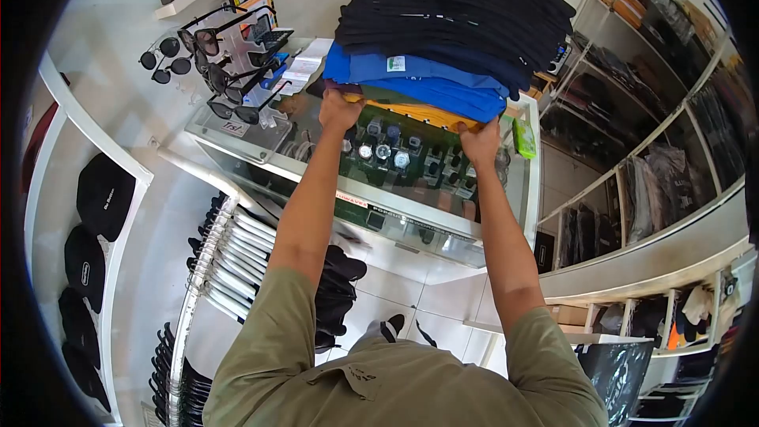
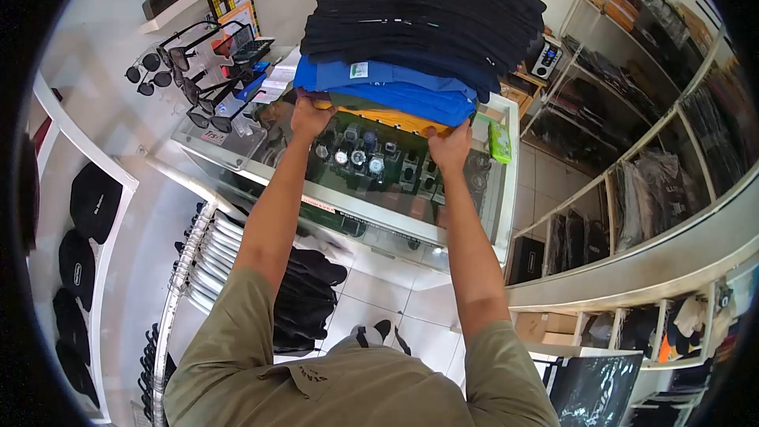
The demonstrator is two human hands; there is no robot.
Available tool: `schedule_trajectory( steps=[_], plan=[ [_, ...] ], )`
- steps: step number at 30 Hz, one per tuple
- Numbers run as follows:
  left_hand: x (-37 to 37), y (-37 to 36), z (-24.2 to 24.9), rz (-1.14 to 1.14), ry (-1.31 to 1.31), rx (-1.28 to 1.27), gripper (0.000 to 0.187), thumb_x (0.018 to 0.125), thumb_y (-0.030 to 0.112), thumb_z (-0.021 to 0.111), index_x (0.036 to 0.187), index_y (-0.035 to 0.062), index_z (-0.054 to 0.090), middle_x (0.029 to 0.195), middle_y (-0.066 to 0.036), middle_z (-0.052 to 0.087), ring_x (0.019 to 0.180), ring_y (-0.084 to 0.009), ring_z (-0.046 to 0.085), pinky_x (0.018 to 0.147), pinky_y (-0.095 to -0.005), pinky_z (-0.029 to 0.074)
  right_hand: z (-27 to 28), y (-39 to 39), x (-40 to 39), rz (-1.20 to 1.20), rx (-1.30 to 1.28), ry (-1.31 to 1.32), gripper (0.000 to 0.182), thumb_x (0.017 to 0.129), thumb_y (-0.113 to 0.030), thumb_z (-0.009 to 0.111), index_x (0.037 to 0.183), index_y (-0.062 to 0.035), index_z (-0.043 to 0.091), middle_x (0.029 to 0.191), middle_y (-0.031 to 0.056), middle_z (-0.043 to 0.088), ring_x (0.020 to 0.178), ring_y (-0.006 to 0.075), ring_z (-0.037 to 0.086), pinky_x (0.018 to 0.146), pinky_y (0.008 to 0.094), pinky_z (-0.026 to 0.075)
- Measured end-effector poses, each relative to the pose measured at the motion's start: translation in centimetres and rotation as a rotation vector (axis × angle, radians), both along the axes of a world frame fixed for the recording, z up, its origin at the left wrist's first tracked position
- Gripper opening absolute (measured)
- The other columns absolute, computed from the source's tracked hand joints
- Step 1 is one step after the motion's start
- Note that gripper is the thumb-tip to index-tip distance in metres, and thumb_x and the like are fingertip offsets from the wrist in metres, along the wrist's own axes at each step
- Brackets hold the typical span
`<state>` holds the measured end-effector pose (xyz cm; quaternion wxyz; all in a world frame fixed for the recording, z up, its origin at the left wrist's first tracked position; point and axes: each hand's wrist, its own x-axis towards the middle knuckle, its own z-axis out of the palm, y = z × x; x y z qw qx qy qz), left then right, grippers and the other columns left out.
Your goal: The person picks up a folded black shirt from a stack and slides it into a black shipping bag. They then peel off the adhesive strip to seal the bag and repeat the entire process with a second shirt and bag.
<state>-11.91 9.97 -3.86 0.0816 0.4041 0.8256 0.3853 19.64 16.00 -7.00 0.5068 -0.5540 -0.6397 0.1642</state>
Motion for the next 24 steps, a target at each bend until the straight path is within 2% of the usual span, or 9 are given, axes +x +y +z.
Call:
schedule_trajectory(
  steps=[4,6,9,11,15,18,21,23,24],
  plan=[
    [0.3,1.4,0.2,0.039,-0.006,-0.125,0.066,0.072,0.037,0.085,0.126,0.0051,0.063,0.131,-0.014,0.065,0.13,-0.0353,0.055,0.104,-0.0463,0.05,-0.4,1.0,0.3,0.136,0.001,0.091,0.085,0.065,-0.024,0.092,0.134,-0.0006,0.048,0.118,0.0261,0.061,0.112,0.0451,0.06,0.097,0.0505,0.049],
    [0.5,1.2,0.4,0.055,0.044,-0.139,0.062,0.072,0.038,0.083,0.123,0.0063,0.066,0.128,-0.013,0.067,0.131,-0.0343,0.054,0.105,-0.0465,0.048,-0.5,0.4,0.3,0.071,0.115,-0.064,0.081,0.065,-0.019,0.095,0.131,-0.0026,0.051,0.12,0.0233,0.068,0.108,0.0388,0.068,0.094,0.0452,0.054],
    [-0.2,0.0,1.2,0.007,0.232,-0.281,0.065,0.077,0.045,0.075,0.128,0.0073,0.065,0.132,-0.012,0.067,0.135,-0.0325,0.05,0.11,-0.0496,0.04,0.2,0.0,0.5,0.015,0.025,-0.146,0.085,0.065,-0.022,0.096,0.133,-0.0039,0.049,0.119,0.0235,0.068,0.107,0.0402,0.068,0.092,0.0471,0.054],
    [-0.6,-0.6,1.9,-0.056,0.332,-0.384,0.071,0.08,0.052,0.066,0.136,0.0095,0.062,0.143,-0.011,0.06,0.138,-0.0328,0.045,0.113,-0.0522,0.032,0.2,-0.3,0.2,-0.01,0.045,-0.152,0.085,0.065,-0.022,0.095,0.133,-0.0036,0.049,0.119,0.0238,0.067,0.107,0.0407,0.068,0.092,0.0474,0.055],
    [-2.0,1.0,-2.2,0.096,0.486,-0.302,0.077,0.082,0.053,0.063,0.144,0.0077,0.055,0.152,-0.012,0.051,0.138,-0.0358,0.044,0.113,-0.0542,0.031,-0.3,-0.3,0.0,0.002,0.085,-0.102,0.084,0.067,-0.022,0.094,0.134,-0.0034,0.048,0.12,0.0244,0.066,0.108,0.0424,0.067,0.092,0.0485,0.054],
    [-1.0,0.5,-1.7,0.214,0.468,-0.287,0.087,0.079,0.057,0.069,0.148,0.0082,0.047,0.161,-0.017,0.038,0.147,-0.0426,0.033,0.117,-0.0554,0.026,0.4,-0.8,-0.2,-0.038,0.006,-0.118,0.082,0.068,-0.02,0.094,0.134,-0.0033,0.048,0.121,0.0239,0.065,0.11,0.0426,0.066,0.094,0.049,0.053],
    [0.9,-1.7,1.0,0.138,0.39,-0.188,0.083,0.076,0.044,0.08,0.142,0.0045,0.049,0.153,-0.019,0.047,0.143,-0.0416,0.041,0.116,-0.0521,0.033,0.3,-0.6,-0.1,0.026,-0.052,-0.043,0.093,0.066,-0.018,0.092,0.143,-0.0017,0.042,0.122,0.023,0.06,0.114,0.0432,0.06,0.098,0.05,0.049],
    [0.0,0.1,-0.9,-0.023,-0.064,0.15,0.079,0.07,0.025,0.086,0.136,-0.0003,0.051,0.139,-0.018,0.061,0.129,-0.0367,0.057,0.107,-0.0446,0.045,1.3,-1.2,-0.2,0.011,-0.068,-0.075,0.094,0.066,-0.021,0.092,0.143,-0.0013,0.042,0.122,0.0232,0.06,0.115,0.043,0.06,0.099,0.0494,0.049],
    [-0.5,1.1,-2.0,-0.029,-0.06,0.156,0.079,0.07,0.025,0.086,0.136,-0.0003,0.051,0.139,-0.018,0.061,0.129,-0.0367,0.057,0.107,-0.0446,0.045,1.8,-1.4,-0.3,-0.006,-0.082,-0.107,0.095,0.065,-0.023,0.092,0.143,-0.0009,0.042,0.122,0.0235,0.06,0.116,0.0427,0.059,0.099,0.0489,0.049]
  ],
)
